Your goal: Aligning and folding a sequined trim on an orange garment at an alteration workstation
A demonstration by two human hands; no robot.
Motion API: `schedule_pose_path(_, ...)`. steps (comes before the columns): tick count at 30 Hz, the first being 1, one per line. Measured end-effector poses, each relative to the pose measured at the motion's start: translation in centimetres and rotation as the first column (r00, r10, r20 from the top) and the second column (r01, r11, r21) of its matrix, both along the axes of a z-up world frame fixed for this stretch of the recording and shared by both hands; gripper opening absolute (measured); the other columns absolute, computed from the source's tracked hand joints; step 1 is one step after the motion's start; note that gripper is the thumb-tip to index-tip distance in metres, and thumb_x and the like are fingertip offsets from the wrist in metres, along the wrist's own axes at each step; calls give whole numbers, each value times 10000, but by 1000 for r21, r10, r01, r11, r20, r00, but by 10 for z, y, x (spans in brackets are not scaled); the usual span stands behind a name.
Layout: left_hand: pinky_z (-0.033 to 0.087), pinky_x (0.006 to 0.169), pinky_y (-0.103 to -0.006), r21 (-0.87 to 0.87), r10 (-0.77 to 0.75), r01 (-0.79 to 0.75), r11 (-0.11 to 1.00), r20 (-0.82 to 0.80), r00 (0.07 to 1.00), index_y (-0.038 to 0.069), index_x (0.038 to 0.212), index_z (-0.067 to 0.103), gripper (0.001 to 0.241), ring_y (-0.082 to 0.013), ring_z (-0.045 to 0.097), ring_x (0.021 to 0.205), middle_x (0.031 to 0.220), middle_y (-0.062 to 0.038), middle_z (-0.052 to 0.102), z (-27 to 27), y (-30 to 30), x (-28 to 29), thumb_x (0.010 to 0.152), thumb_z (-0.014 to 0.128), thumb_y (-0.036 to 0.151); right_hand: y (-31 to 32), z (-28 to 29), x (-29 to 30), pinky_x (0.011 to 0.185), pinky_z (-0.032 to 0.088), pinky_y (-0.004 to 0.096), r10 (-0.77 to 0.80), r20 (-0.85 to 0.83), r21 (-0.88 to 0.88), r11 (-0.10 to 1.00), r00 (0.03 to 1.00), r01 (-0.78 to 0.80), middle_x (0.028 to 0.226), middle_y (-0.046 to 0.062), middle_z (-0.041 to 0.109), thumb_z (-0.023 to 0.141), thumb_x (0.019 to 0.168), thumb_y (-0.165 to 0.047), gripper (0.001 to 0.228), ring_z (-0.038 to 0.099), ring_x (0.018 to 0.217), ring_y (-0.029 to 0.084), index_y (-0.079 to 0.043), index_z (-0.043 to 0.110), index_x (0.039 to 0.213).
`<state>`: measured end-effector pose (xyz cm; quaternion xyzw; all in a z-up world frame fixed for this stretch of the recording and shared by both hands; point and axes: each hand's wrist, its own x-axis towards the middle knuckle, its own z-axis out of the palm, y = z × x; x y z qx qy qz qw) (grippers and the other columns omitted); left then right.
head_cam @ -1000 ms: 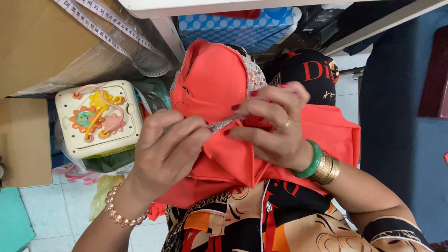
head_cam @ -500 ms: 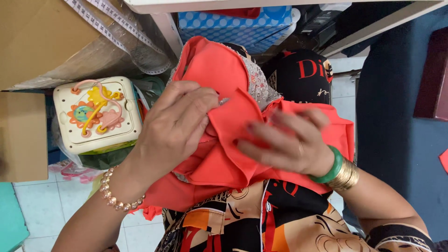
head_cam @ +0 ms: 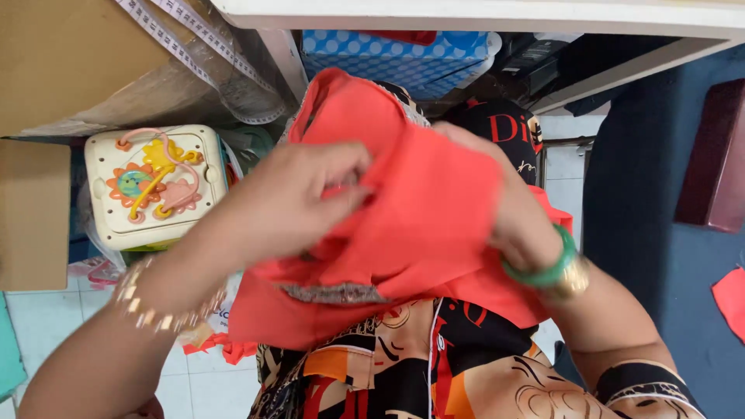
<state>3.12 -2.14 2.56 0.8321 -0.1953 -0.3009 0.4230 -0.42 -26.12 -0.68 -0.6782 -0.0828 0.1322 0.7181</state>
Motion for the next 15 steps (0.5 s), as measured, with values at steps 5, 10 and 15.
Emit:
schedule_pose_path(5,527,759,-439,28,112,-112,993,13,994,209,950,719,128,-309,717,808,706,-65,709,-65,2,35,829,684,234,-23,-8,27,770,615,355,-19,-148,-164,987,989,-6,1099,136,690,477,931,122,512,683,911,212,-37,472,1418)
schedule_pose_path(10,423,644,-434,101,-3,-16,995,178,984,128,887,652,91,-301,613,696,751,-62,680,-50,-11,44,838,592,175,18,59,5,955,446,445,224,618,-668,655,753,353,1142,186,615,796,949,-255,411,576,1069,350,10,569,1167)
schedule_pose_path(15,429,645,-396,91,108,-125,988,176,978,142,912,635,86,-265,596,663,732,-46,672,-40,-1,40,843,592,169,22,30,-22,773,515,313,-5,373,-604,758,928,247,1130,120,573,831,844,-256,554,570,873,204,-23,476,1201)
